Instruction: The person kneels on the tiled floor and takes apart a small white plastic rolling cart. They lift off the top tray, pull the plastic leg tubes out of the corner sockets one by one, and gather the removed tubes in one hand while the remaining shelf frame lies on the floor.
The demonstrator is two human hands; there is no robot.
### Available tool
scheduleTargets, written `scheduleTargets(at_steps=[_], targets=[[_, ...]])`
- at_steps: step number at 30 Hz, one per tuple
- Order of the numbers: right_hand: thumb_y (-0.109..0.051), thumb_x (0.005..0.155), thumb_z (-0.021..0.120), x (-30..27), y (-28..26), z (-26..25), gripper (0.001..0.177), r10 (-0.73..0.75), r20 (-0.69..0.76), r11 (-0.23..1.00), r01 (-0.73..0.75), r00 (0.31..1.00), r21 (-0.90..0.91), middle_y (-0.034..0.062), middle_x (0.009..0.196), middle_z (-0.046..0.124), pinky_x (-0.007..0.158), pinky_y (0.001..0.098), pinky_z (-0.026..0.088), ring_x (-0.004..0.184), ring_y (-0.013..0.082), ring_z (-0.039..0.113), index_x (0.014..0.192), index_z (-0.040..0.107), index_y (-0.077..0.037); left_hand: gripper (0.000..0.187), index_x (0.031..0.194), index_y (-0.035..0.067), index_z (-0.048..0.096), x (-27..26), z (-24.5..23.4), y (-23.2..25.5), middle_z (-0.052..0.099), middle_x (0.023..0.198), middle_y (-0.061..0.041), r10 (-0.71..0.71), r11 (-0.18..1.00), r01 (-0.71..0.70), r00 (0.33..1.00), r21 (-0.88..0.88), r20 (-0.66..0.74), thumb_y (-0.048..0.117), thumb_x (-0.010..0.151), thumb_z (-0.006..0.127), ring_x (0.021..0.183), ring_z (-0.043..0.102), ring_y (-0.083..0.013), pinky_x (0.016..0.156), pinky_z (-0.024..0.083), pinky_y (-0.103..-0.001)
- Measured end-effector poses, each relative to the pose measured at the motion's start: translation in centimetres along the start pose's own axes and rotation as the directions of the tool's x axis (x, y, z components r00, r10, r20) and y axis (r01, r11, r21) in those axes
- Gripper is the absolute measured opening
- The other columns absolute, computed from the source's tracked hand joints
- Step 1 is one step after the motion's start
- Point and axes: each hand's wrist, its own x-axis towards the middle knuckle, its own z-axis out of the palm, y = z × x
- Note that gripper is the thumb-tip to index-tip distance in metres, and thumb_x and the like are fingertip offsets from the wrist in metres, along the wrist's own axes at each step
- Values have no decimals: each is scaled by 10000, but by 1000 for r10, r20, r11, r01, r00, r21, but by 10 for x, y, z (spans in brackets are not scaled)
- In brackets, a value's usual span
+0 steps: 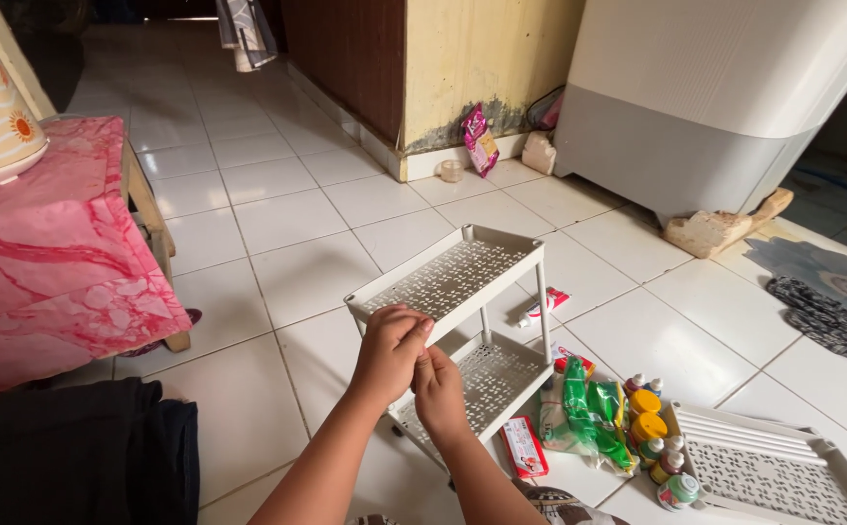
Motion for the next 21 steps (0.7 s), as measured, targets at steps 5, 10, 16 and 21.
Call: scheduleTargets(at_steps=[5,10,16,21], targets=[[-280,1064,462,5,4,1,352,-35,-54,999,34,998,-7,-5,768,623,631,267,463,696,78,518,993,672,-7,252,934,11,775,2,-4,14,748,1064,-104,-84,996,84,996,19,12,248,882,707,1125,613,-274,984,479,-392],[-230,1051,488,3,9,0,325,-70,-112,996,63,991,-68,34,779,677,659,276,503,718,100,571,956,677,16,207,894,-13,781,2,3,26,758,1002,-128,-82,990,88,995,108,-60,166,792,762,1005,666,-289,911,519,-386],[-172,1006,549,2,7,-2,246,-56,-142,995,43,988,-90,52,773,697,646,286,508,703,114,591,928,673,26,190,928,-26,758,3,9,38,744,1040,-125,-107,987,116,990,107,-93,136,834,724,928,717,-292,845,557,-372],[-168,996,538,-2,-7,1,233,-37,-148,998,30,988,-50,40,816,722,676,274,519,736,102,609,971,684,12,192,947,4,759,3,7,51,741,1060,-85,-156,978,164,985,126,-76,165,860,701,946,708,-277,889,541,-382]])
